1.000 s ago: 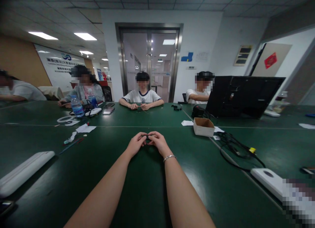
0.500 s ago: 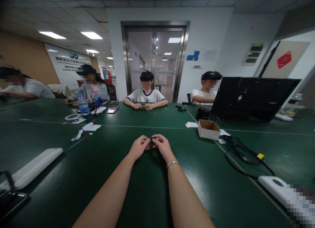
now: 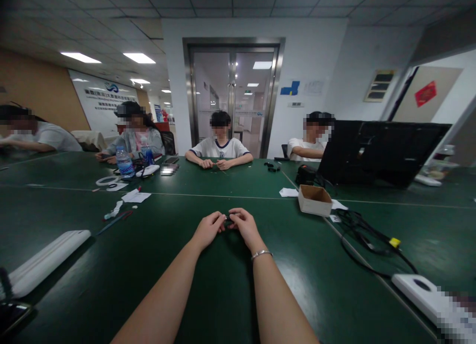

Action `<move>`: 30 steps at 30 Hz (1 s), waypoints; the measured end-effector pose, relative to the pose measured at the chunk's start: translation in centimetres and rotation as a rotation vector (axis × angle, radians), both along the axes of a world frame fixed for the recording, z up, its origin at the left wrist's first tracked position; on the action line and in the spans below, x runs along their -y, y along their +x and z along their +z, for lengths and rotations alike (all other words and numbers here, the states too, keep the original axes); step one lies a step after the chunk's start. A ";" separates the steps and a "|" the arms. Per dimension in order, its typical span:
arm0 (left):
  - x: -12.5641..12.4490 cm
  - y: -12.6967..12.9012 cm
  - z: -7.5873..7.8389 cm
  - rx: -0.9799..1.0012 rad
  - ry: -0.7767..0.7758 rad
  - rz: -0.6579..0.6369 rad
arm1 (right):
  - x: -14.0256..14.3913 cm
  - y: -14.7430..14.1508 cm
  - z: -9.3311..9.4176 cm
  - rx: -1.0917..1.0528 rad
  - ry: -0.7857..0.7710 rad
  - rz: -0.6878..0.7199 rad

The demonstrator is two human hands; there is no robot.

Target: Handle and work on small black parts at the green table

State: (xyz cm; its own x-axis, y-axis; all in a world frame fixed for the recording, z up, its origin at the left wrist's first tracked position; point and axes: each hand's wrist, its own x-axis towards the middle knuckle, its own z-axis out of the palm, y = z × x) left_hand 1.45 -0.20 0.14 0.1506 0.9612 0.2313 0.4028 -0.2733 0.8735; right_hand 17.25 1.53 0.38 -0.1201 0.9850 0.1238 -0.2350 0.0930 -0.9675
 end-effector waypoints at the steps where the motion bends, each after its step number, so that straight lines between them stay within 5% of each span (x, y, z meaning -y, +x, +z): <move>1: 0.1 0.0 0.1 -0.007 0.001 0.002 | 0.0 0.0 0.0 -0.002 0.003 0.003; 19: 0.3 0.0 0.5 -0.036 0.017 -0.012 | 0.1 0.1 0.1 -0.002 -0.003 0.025; 30: -0.8 0.0 0.4 0.051 0.045 0.119 | -0.8 0.3 0.2 -0.025 -0.030 0.144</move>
